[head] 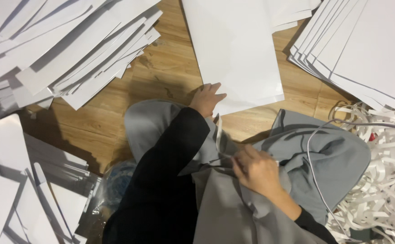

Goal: The person sits on the floor and repeatedly takes white sheets of paper, applies clear tape to the edges, and stacks them. The person handles the paper and tape by hand, working on a wooden floor surrounded by stacks of paper and shredded material.

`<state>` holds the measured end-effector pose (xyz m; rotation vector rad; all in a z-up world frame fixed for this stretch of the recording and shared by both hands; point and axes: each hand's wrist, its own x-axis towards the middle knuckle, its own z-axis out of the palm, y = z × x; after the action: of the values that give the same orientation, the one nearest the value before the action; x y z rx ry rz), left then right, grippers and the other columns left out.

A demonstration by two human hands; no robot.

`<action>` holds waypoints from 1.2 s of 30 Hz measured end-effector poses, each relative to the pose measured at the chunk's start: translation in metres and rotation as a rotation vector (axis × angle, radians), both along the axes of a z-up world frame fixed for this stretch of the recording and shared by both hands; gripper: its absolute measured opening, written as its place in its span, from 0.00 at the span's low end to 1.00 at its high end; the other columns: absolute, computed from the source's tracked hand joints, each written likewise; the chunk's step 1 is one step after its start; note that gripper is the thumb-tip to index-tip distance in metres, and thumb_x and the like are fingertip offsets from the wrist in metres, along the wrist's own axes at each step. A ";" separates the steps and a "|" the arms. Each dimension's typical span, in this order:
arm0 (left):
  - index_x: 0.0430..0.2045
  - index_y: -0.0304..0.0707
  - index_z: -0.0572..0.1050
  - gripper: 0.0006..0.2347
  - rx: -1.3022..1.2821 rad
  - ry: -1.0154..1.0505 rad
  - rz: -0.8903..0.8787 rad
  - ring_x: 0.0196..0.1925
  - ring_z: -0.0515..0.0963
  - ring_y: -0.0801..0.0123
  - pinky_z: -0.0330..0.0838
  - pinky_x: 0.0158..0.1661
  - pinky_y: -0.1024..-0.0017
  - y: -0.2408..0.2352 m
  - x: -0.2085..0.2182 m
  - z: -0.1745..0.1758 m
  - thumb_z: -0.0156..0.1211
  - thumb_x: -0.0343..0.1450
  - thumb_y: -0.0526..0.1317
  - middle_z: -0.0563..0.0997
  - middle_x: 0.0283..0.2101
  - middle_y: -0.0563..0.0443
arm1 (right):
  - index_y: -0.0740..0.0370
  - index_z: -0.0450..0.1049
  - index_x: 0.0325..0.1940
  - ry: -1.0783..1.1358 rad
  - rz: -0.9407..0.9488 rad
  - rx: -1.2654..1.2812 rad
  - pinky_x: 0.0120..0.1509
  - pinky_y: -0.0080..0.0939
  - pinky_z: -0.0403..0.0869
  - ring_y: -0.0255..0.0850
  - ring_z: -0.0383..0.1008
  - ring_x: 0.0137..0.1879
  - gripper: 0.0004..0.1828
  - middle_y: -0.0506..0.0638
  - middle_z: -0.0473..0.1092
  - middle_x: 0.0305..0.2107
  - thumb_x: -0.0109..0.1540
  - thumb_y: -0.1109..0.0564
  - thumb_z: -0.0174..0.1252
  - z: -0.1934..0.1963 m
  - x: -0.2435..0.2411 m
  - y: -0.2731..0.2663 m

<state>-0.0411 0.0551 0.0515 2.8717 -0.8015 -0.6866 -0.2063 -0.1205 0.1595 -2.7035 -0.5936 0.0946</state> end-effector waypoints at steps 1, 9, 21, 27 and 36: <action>0.53 0.56 0.62 0.30 -0.004 0.001 0.005 0.60 0.55 0.53 0.62 0.54 0.58 -0.001 -0.002 -0.004 0.67 0.57 0.36 0.53 0.61 0.48 | 0.56 0.73 0.23 0.001 0.005 -0.004 0.25 0.34 0.67 0.38 0.69 0.20 0.09 0.43 0.64 0.17 0.52 0.51 0.54 0.015 0.002 0.000; 0.53 0.56 0.56 0.29 0.100 -0.198 -0.004 0.53 0.55 0.45 0.72 0.35 0.69 -0.022 0.002 -0.035 0.57 0.59 0.30 0.49 0.59 0.45 | 0.53 0.68 0.23 -0.142 -0.138 0.055 0.19 0.39 0.61 0.42 0.63 0.18 0.09 0.41 0.65 0.22 0.56 0.51 0.53 0.056 -0.004 -0.001; 0.53 0.53 0.60 0.31 -0.159 0.122 0.147 0.62 0.50 0.56 0.61 0.50 0.56 -0.018 0.015 -0.010 0.67 0.56 0.36 0.51 0.63 0.52 | 0.55 0.69 0.24 -0.138 -0.154 0.062 0.17 0.38 0.59 0.41 0.62 0.16 0.11 0.41 0.64 0.21 0.58 0.50 0.50 0.039 -0.008 -0.007; 0.52 0.53 0.55 0.34 0.099 -0.313 0.082 0.48 0.60 0.54 0.71 0.28 0.68 -0.027 0.010 -0.041 0.67 0.52 0.37 0.57 0.49 0.52 | 0.56 0.67 0.22 -0.114 -0.041 0.002 0.12 0.37 0.59 0.39 0.62 0.15 0.13 0.44 0.66 0.24 0.58 0.49 0.50 0.044 -0.010 0.000; 0.52 0.55 0.56 0.27 0.180 -0.264 0.144 0.47 0.60 0.54 0.68 0.27 0.69 -0.039 0.014 -0.051 0.56 0.59 0.33 0.56 0.51 0.50 | 0.61 0.64 0.20 -0.187 0.235 0.029 0.26 0.39 0.65 0.44 0.61 0.19 0.14 0.51 0.60 0.20 0.59 0.53 0.49 0.029 -0.026 0.021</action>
<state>-0.0268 0.0157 0.0010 3.1904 -0.5752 -0.3870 -0.2325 -0.0997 0.1889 -2.6217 -0.9602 -0.1068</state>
